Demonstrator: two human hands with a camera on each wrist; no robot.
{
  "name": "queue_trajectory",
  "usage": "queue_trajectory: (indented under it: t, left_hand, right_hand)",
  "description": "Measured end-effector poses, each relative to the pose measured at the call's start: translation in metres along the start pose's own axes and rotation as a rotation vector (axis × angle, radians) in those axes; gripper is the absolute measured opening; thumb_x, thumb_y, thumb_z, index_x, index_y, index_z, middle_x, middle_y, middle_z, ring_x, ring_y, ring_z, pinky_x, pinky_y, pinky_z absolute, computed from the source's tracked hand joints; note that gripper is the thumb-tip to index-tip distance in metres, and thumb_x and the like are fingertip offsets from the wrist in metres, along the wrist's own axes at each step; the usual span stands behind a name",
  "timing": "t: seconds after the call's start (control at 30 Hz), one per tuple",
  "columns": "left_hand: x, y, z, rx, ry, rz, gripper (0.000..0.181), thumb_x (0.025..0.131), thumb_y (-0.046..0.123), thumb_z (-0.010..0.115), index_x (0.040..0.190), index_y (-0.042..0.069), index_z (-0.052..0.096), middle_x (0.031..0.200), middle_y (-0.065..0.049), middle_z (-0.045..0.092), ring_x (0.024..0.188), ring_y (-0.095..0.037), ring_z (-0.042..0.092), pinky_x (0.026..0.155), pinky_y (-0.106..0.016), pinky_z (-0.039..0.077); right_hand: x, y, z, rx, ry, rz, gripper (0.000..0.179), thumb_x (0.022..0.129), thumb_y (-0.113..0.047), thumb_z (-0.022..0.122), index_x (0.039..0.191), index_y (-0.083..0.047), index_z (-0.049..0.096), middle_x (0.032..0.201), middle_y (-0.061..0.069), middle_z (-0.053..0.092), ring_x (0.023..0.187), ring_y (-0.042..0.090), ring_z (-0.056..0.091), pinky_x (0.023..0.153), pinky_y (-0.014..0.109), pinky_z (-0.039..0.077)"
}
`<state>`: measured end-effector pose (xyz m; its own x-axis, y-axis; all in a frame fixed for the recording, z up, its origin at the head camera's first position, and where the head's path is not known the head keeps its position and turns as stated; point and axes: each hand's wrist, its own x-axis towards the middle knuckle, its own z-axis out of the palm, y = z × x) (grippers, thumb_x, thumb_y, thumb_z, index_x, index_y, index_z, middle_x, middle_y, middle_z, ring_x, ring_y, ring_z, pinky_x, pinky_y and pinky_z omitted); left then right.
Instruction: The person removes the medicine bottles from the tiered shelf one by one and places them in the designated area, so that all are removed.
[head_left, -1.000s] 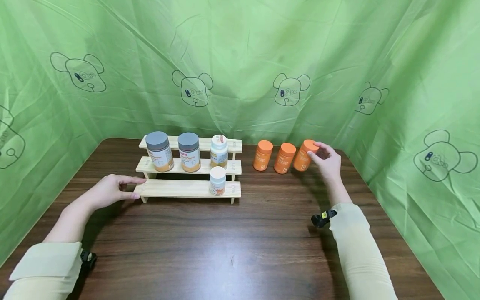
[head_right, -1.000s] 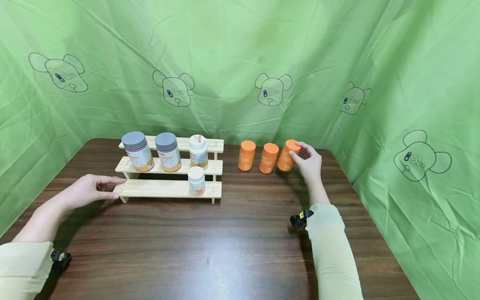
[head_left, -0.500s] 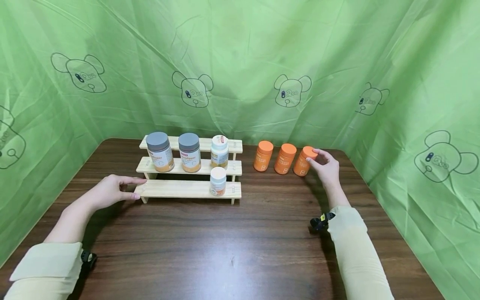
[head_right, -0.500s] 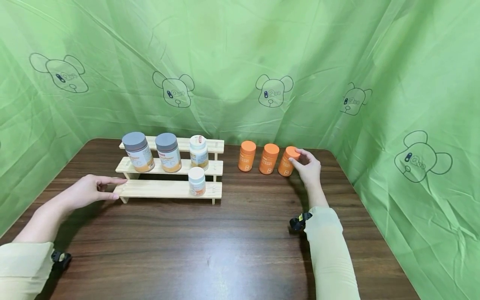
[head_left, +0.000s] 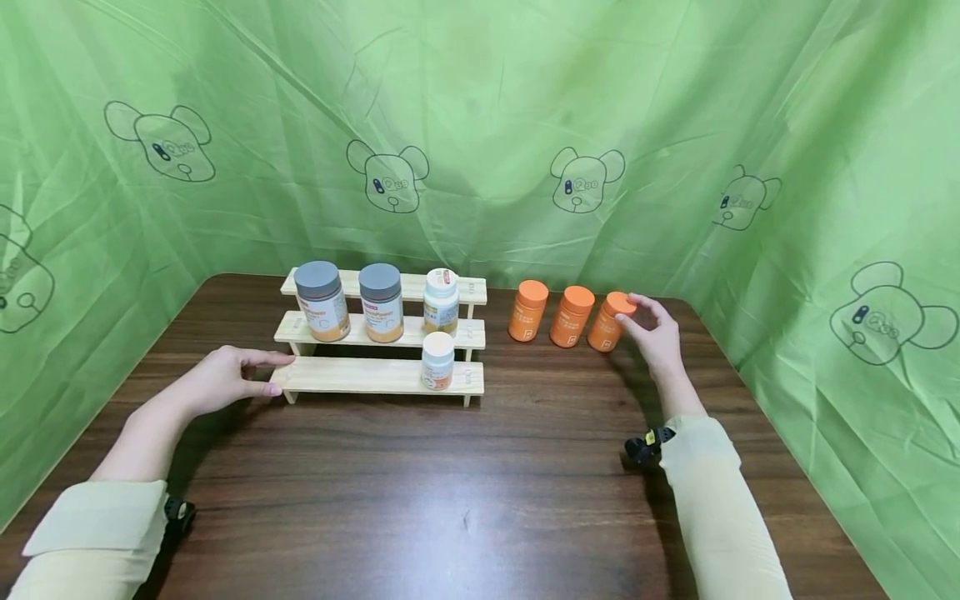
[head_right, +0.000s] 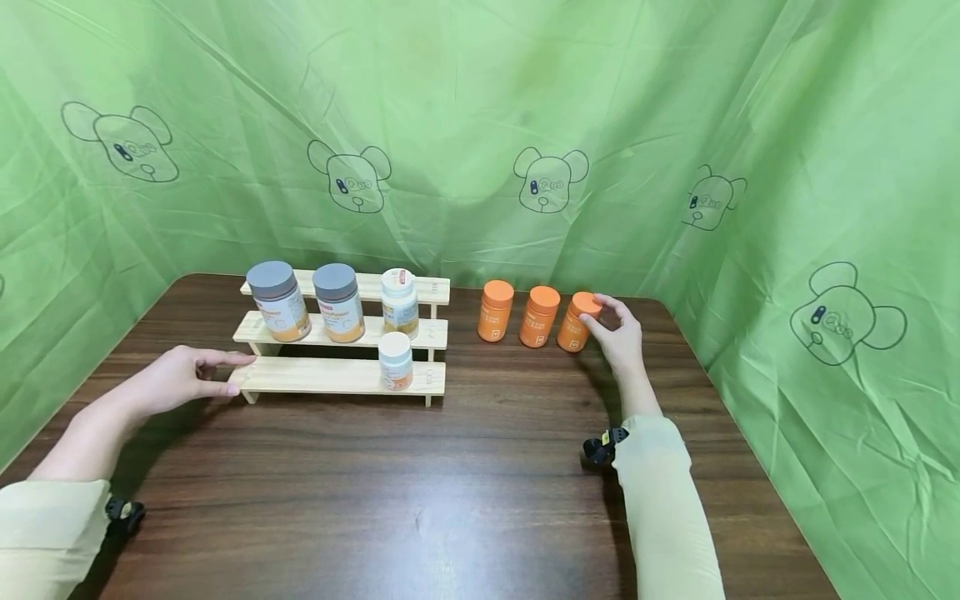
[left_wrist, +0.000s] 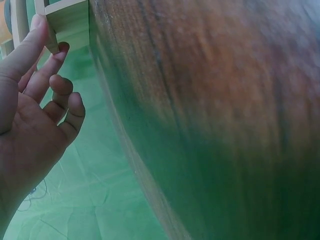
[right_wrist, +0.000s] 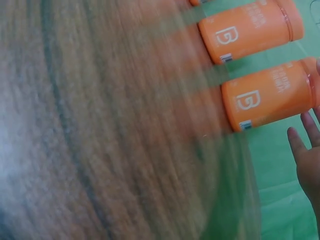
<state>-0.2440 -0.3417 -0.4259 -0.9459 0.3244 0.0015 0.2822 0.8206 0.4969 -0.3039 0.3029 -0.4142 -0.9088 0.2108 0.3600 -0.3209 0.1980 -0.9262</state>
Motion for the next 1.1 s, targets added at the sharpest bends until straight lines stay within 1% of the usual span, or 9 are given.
queue_trajectory:
  t: [0.1,0.23,0.33,0.47,0.7,0.8,0.87,1.0,1.1]
  left_hand:
    - [0.000,0.001,0.000,0.000,-0.005,-0.006,0.058,0.075,0.045,0.076,0.125,0.017,0.064,0.062,0.004,0.034,0.059,-0.012,0.036,0.058,-0.027,0.034]
    - [-0.001,0.000,0.000,0.002,-0.008,0.003,0.059,0.075,0.046,0.076,0.125,0.017,0.063,0.064,0.003,0.041,0.064,-0.014,0.040,0.061,-0.028,0.035]
    - [-0.001,-0.001,0.001,0.000,-0.006,0.009,0.059,0.075,0.045,0.076,0.124,0.016,0.064,0.065,0.003,0.043,0.065,-0.014,0.041,0.062,-0.028,0.035]
    - [0.000,-0.003,0.002,-0.005,0.003,0.015,0.057,0.075,0.042,0.077,0.124,0.017,0.064,0.063,0.004,0.041,0.062,-0.012,0.040,0.061,-0.027,0.035]
    - [0.001,-0.002,0.002,-0.019,0.002,0.025,0.056,0.075,0.042,0.076,0.124,0.018,0.064,0.061,0.005,0.036,0.056,-0.009,0.037,0.054,-0.026,0.034]
    - [0.002,-0.001,0.001,-0.025,-0.009,0.023,0.056,0.075,0.042,0.077,0.123,0.017,0.064,0.061,0.004,0.039,0.056,-0.009,0.038,0.054,-0.026,0.034]
    - [0.002,0.000,-0.001,-0.039,-0.010,0.029,0.055,0.074,0.040,0.078,0.122,0.016,0.065,0.063,0.004,0.047,0.059,-0.008,0.042,0.056,-0.025,0.036]
    - [0.002,0.002,-0.003,-0.082,-0.012,0.047,0.052,0.075,0.038,0.079,0.120,0.015,0.066,0.083,-0.002,0.067,0.073,-0.006,0.054,0.066,-0.024,0.041]
    - [0.003,0.002,-0.001,-0.123,-0.013,0.055,0.049,0.076,0.036,0.078,0.118,0.014,0.067,0.101,-0.005,0.070,0.088,-0.005,0.058,0.075,-0.020,0.042]
  right_hand:
    - [-0.001,-0.009,0.000,0.002,0.004,0.016,0.052,0.079,0.000,0.073,0.126,0.009,0.053,0.124,0.024,0.056,0.110,0.024,0.056,0.089,0.020,0.045]
    - [-0.001,-0.023,0.003,-0.007,0.021,0.044,0.052,0.080,-0.003,0.074,0.126,0.007,0.054,0.117,0.011,0.061,0.113,0.029,0.054,0.087,0.017,0.044]
    - [-0.003,-0.035,0.003,-0.022,0.022,0.059,0.050,0.082,-0.004,0.072,0.127,0.005,0.053,0.112,-0.001,0.062,0.112,0.023,0.055,0.085,0.013,0.043]
    - [-0.002,-0.049,0.004,-0.072,0.022,0.052,0.048,0.083,-0.007,0.071,0.127,0.004,0.054,0.111,-0.005,0.062,0.107,0.014,0.056,0.084,0.012,0.043]
    - [0.006,-0.060,0.007,-0.061,-0.006,0.041,0.048,0.085,-0.015,0.071,0.128,0.000,0.055,0.121,0.003,0.061,0.123,0.029,0.048,0.088,0.014,0.043]
    - [0.007,-0.064,0.013,-0.083,-0.036,0.045,0.049,0.087,-0.021,0.069,0.131,-0.005,0.054,0.132,0.009,0.055,0.126,0.026,0.047,0.093,0.016,0.042]
    - [0.007,-0.070,0.019,-0.093,-0.051,0.047,0.049,0.088,-0.024,0.068,0.131,-0.007,0.054,0.135,0.013,0.052,0.124,0.023,0.049,0.094,0.019,0.042]
    - [0.005,-0.082,0.034,-0.082,-0.083,0.042,0.047,0.089,-0.024,0.067,0.132,-0.009,0.054,0.136,0.014,0.051,0.123,0.023,0.050,0.098,0.026,0.041]
    - [0.004,-0.092,0.044,-0.074,-0.118,0.031,0.047,0.089,-0.024,0.067,0.132,-0.010,0.054,0.135,0.011,0.053,0.124,0.024,0.049,0.100,0.032,0.041]
